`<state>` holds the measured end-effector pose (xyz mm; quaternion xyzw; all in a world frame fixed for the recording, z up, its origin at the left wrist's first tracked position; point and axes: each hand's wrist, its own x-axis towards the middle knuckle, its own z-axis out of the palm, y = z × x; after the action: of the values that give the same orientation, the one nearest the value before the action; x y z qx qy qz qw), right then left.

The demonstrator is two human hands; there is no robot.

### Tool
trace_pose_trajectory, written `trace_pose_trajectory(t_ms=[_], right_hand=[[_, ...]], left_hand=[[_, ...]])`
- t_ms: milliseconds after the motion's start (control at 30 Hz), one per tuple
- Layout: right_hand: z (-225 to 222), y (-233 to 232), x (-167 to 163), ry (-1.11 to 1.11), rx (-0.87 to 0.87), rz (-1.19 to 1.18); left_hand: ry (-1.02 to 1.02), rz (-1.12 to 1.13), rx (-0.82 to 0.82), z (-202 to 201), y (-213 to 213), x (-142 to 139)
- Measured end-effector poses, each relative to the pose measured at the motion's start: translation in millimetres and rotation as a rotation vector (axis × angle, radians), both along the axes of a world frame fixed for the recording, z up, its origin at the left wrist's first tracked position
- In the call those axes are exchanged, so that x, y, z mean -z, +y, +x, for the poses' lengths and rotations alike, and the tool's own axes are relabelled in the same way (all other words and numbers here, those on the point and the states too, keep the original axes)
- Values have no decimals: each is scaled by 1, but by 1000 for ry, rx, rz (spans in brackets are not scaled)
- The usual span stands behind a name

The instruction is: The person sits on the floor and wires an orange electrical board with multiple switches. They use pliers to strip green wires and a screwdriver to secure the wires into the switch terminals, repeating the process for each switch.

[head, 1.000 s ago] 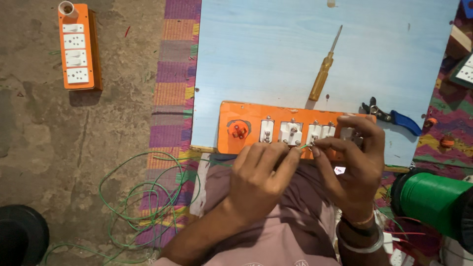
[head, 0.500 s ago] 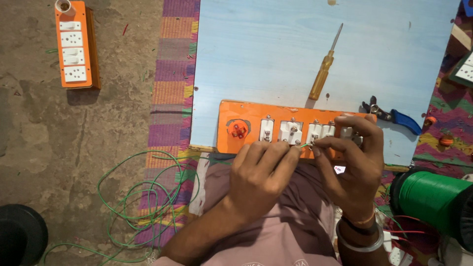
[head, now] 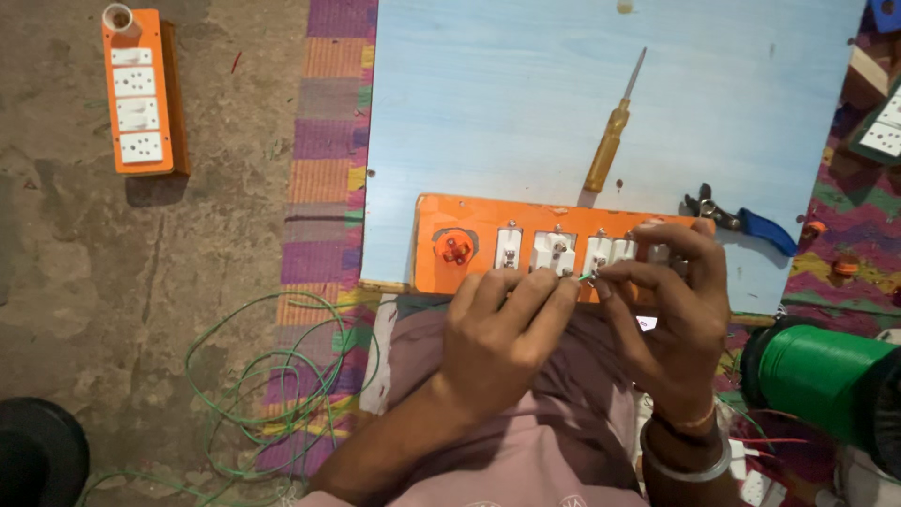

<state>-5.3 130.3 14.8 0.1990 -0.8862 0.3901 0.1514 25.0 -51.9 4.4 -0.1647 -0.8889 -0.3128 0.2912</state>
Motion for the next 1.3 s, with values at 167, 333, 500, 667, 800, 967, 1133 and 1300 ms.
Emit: trace_pose_trajectory(t_ms=[167, 333, 500, 667, 800, 967, 1133, 1300], right_hand=[[-1, -1, -1, 31, 0, 37], [-4, -12, -7, 44, 20, -2], [-2, -20, -8, 117, 36, -45], [2, -22, -13, 200, 44, 17], [1, -29, -13, 220, 90, 56], [1, -30, -3, 238, 102, 56], [-4, -37, -2, 292, 139, 181], [-5, -34, -12, 307, 113, 194]], left_hand=[[-16, -14, -21, 7, 2, 7], [10, -32, -52, 7, 6, 15], [29, -36, 7, -4, -6, 19], [43, -49, 55, -27, -8, 48], [28, -59, 34, -42, -8, 63], [27, -69, 17, -51, -11, 68], [21, -66, 8, -53, -11, 73], [26, -67, -1, -55, -14, 75]])
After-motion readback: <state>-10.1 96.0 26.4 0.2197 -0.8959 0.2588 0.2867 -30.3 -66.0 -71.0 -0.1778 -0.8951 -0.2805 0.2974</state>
